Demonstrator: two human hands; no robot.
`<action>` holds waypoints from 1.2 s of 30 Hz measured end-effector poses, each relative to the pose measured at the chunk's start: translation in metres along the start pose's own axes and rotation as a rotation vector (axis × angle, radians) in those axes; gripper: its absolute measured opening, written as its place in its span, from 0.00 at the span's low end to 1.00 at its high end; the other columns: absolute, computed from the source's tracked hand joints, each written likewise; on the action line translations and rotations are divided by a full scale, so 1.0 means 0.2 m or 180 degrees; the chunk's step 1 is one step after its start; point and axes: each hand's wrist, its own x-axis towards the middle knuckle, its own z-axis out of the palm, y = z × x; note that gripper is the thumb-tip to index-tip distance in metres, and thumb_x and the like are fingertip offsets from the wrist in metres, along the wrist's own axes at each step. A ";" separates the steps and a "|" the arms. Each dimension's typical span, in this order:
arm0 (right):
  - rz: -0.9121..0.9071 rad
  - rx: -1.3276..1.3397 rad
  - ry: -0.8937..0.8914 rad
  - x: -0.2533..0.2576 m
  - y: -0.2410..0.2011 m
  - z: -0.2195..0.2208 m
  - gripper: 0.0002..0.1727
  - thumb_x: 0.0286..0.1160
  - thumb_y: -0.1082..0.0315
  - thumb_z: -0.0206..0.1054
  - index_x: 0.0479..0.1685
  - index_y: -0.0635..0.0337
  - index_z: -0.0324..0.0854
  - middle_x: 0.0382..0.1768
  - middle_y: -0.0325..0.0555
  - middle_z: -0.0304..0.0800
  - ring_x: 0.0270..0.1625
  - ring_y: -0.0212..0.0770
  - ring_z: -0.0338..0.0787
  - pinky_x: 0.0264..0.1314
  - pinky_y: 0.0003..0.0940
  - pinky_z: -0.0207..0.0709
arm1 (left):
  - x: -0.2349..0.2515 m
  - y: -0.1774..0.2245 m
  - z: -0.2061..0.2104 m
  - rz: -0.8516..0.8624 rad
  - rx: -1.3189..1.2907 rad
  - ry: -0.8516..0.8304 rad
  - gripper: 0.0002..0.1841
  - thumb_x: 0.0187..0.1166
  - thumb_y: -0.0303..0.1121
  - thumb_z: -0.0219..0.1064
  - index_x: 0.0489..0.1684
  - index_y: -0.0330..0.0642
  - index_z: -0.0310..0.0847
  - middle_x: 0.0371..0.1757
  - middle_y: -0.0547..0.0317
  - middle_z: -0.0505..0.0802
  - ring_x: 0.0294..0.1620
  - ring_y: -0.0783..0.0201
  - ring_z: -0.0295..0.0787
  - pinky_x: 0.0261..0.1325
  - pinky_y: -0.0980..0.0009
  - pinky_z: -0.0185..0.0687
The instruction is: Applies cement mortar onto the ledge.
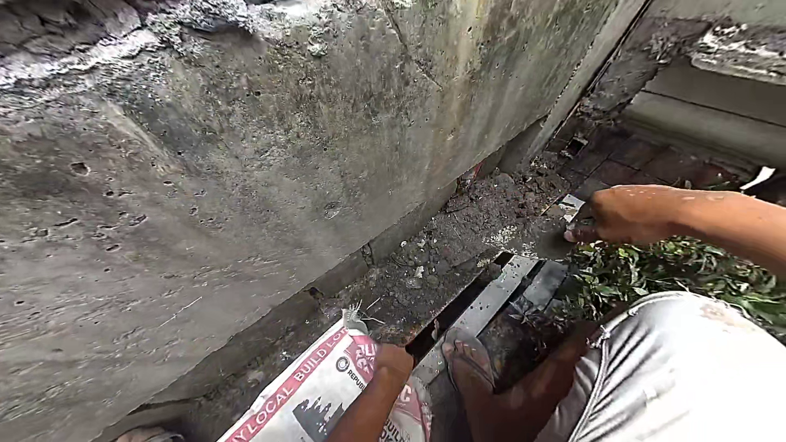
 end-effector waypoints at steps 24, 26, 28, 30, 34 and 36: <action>0.3675 0.3088 -0.1539 0.20 -1.91 1.41 0.33 0.94 0.48 0.44 0.66 0.68 0.84 0.69 0.65 0.86 0.76 0.59 0.84 0.78 0.58 0.76 | 0.21 -0.65 0.57 -0.2135 -0.4739 0.1832 0.44 0.70 0.44 0.79 0.80 0.23 0.63 0.69 0.29 0.85 0.72 0.38 0.84 0.74 0.42 0.77; 0.3510 0.3080 -0.1666 0.22 -1.94 1.45 0.33 0.95 0.48 0.41 0.66 0.67 0.84 0.70 0.64 0.86 0.76 0.58 0.84 0.78 0.58 0.76 | 0.15 -0.65 0.52 -0.2412 -0.4838 0.2306 0.48 0.68 0.38 0.80 0.86 0.28 0.52 0.68 0.29 0.86 0.69 0.37 0.85 0.70 0.40 0.80; 0.3196 0.3070 -0.1841 0.28 -1.95 1.46 0.33 0.96 0.50 0.39 0.69 0.67 0.82 0.72 0.63 0.85 0.77 0.58 0.83 0.79 0.57 0.75 | 0.09 -0.66 0.50 -0.2737 -0.4932 0.2744 0.45 0.71 0.40 0.77 0.86 0.31 0.54 0.65 0.29 0.87 0.67 0.34 0.86 0.66 0.37 0.80; 0.2963 0.3181 -0.1867 0.38 -1.95 1.49 0.32 0.96 0.51 0.39 0.71 0.67 0.81 0.73 0.64 0.84 0.78 0.57 0.82 0.80 0.56 0.74 | -0.01 -0.71 0.50 -0.2916 -0.4970 0.2850 0.42 0.78 0.52 0.72 0.83 0.31 0.61 0.66 0.28 0.87 0.69 0.33 0.84 0.68 0.33 0.77; 0.3212 0.3924 -0.1269 0.67 -1.83 1.55 0.32 0.94 0.48 0.46 0.63 0.70 0.84 0.65 0.66 0.88 0.71 0.58 0.87 0.74 0.57 0.79 | -0.15 -0.93 0.56 -0.2854 -0.4401 0.2426 0.38 0.66 0.63 0.77 0.56 0.31 0.87 0.51 0.34 0.94 0.59 0.36 0.90 0.63 0.33 0.79; 0.3205 0.4123 -0.1353 0.81 -1.73 1.56 0.30 0.94 0.50 0.47 0.66 0.68 0.83 0.66 0.63 0.88 0.71 0.56 0.88 0.74 0.55 0.79 | -0.23 -1.04 0.56 -0.2697 -0.4019 0.2310 0.36 0.63 0.51 0.83 0.64 0.32 0.82 0.53 0.35 0.93 0.60 0.37 0.90 0.63 0.34 0.80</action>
